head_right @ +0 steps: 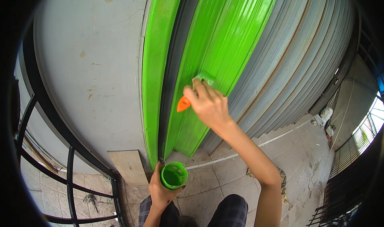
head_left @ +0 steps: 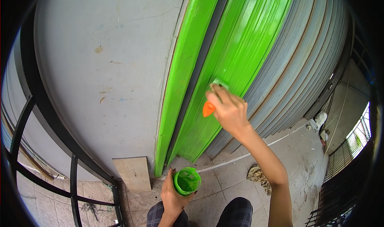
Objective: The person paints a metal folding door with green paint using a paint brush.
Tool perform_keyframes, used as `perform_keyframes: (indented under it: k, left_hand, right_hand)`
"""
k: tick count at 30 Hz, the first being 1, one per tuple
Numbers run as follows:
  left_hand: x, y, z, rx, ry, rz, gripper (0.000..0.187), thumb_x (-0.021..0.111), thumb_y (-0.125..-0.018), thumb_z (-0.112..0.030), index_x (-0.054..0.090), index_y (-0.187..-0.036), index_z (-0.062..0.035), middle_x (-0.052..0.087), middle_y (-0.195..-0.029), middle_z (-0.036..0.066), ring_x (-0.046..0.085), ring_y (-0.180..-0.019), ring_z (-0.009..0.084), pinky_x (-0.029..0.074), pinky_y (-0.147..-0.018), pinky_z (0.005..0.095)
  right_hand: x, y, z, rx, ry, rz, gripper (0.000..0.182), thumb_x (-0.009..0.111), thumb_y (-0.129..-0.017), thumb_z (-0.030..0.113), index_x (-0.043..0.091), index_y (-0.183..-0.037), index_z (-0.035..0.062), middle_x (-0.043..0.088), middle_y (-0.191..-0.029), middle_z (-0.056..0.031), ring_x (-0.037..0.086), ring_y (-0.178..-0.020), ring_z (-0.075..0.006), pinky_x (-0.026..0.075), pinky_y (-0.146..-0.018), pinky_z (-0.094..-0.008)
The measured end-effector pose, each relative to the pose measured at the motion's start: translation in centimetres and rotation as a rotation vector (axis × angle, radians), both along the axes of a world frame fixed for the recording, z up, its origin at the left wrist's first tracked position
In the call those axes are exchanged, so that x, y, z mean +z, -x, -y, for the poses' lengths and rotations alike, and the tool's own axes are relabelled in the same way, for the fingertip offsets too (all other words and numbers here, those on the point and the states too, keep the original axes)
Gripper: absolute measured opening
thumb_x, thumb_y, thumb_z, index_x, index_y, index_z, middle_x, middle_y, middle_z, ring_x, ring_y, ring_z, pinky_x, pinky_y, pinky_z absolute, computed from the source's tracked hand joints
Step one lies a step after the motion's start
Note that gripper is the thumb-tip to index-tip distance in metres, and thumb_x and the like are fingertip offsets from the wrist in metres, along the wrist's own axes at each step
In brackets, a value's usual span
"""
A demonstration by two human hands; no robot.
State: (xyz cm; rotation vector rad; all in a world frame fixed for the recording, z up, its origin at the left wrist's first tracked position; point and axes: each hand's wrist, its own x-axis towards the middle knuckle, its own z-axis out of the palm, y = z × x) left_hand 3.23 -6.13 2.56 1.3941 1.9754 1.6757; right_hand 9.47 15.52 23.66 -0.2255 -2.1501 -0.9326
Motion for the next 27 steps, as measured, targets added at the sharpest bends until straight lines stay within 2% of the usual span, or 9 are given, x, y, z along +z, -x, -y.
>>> perform_keyframes:
  k: [3, 5, 8, 12, 13, 17, 21, 24, 27]
  left_hand:
    - [0.4, 0.0, 0.1, -0.004, 0.006, -0.01, 0.106, 0.09, -0.046, -0.014, 0.037, -0.135, 0.0082, 0.06, -0.115, 0.022, 0.061, -0.103, 0.036, 0.049, -0.089, 0.0398]
    - [0.5, 0.0, 0.2, 0.002, 0.012, -0.014, 0.107, 0.09, -0.046, -0.014, 0.037, -0.135, 0.008, 0.06, -0.115, 0.021, 0.061, -0.103, 0.0356, 0.049, -0.089, 0.0398]
    - [0.5, 0.1, 0.3, 0.006, -0.009, 0.001, 0.107, 0.091, -0.046, -0.014, 0.036, -0.135, 0.0079, 0.061, -0.115, 0.02, 0.061, -0.104, 0.035, 0.049, -0.09, 0.0395]
    - [0.4, 0.2, 0.4, -0.007, 0.002, 0.026, 0.107, 0.09, -0.045, -0.013, 0.036, -0.135, 0.0072, 0.058, -0.119, 0.022, 0.059, -0.106, 0.0371, 0.048, -0.091, 0.0416]
    - [0.5, 0.2, 0.3, -0.007, 0.004, 0.029, 0.107, 0.09, -0.045, -0.013, 0.036, -0.135, 0.0069, 0.058, -0.119, 0.022, 0.059, -0.106, 0.0371, 0.048, -0.09, 0.0415]
    - [0.7, -0.1, 0.2, -0.016, 0.018, 0.054, 0.107, 0.09, -0.045, -0.012, 0.036, -0.136, 0.0059, 0.059, -0.119, 0.021, 0.059, -0.106, 0.0368, 0.048, -0.09, 0.0412]
    - [0.4, -0.2, 0.1, -0.021, 0.033, 0.058, 0.108, 0.09, -0.045, -0.013, 0.036, -0.136, 0.0056, 0.058, -0.119, 0.021, 0.059, -0.106, 0.0363, 0.048, -0.09, 0.0408]
    - [0.7, -0.2, 0.1, -0.019, 0.031, 0.049, 0.108, 0.09, -0.046, -0.014, 0.036, -0.136, 0.0056, 0.059, -0.119, 0.021, 0.059, -0.106, 0.0361, 0.048, -0.091, 0.0406]
    - [0.6, -0.2, 0.3, -0.017, 0.018, 0.038, 0.107, 0.09, -0.047, -0.016, 0.036, -0.136, 0.0056, 0.059, -0.118, 0.021, 0.059, -0.106, 0.0361, 0.048, -0.091, 0.0401]
  right_hand:
    - [-1.9, 0.0, 0.1, -0.02, -0.046, 0.008, 0.011, 0.063, -0.08, 0.007, 0.051, -0.08, 0.0067, 0.067, -0.092, -0.0186, 0.07, -0.076, -0.0246, 0.056, -0.053, -0.0291]
    - [-8.4, -0.2, -0.8, -0.048, -0.109, 0.104, 0.012, 0.063, -0.08, 0.008, 0.051, -0.079, 0.0068, 0.067, -0.089, -0.0192, 0.069, -0.075, -0.0254, 0.057, -0.055, -0.0297]
    - [-17.5, -1.8, -0.7, -0.06, 0.043, 0.291, 0.012, 0.062, -0.082, 0.01, 0.05, -0.079, 0.0071, 0.066, -0.095, -0.0206, 0.07, -0.08, -0.0266, 0.059, -0.059, -0.0306]
    - [-17.1, -2.4, 0.1, 0.017, 0.155, 0.33, 0.013, 0.063, -0.081, 0.009, 0.05, -0.08, 0.007, 0.067, -0.097, -0.0207, 0.071, -0.077, -0.0255, 0.059, -0.054, -0.0306]
    - [-15.1, -2.4, -0.7, 0.049, 0.152, 0.248, 0.012, 0.063, -0.079, 0.009, 0.051, -0.08, 0.0055, 0.066, -0.09, -0.0203, 0.07, -0.077, -0.0273, 0.057, -0.053, -0.0315]
    - [-3.6, -3.4, 0.1, 0.017, -0.003, -0.059, 0.011, 0.062, -0.078, 0.003, 0.056, -0.086, 0.0065, 0.067, -0.1, -0.0166, 0.07, -0.079, -0.0234, 0.057, -0.053, -0.0291]
    - [-6.6, -3.7, -0.5, -0.057, -0.161, -0.028, 0.011, 0.064, -0.078, 0.005, 0.053, -0.082, 0.0079, 0.067, -0.098, -0.0176, 0.07, -0.079, -0.024, 0.057, -0.055, -0.0288]
    - [-13.8, -3.8, -1.0, -0.002, -0.052, 0.121, 0.011, 0.063, -0.078, 0.006, 0.052, -0.081, 0.008, 0.067, -0.094, -0.0179, 0.07, -0.078, -0.0247, 0.057, -0.054, -0.0302]
    - [-15.2, -4.2, 0.3, 0.032, 0.218, 0.246, 0.011, 0.064, -0.079, 0.008, 0.054, -0.085, 0.0087, 0.068, -0.092, -0.014, 0.071, -0.078, -0.0224, 0.058, -0.053, -0.0286]
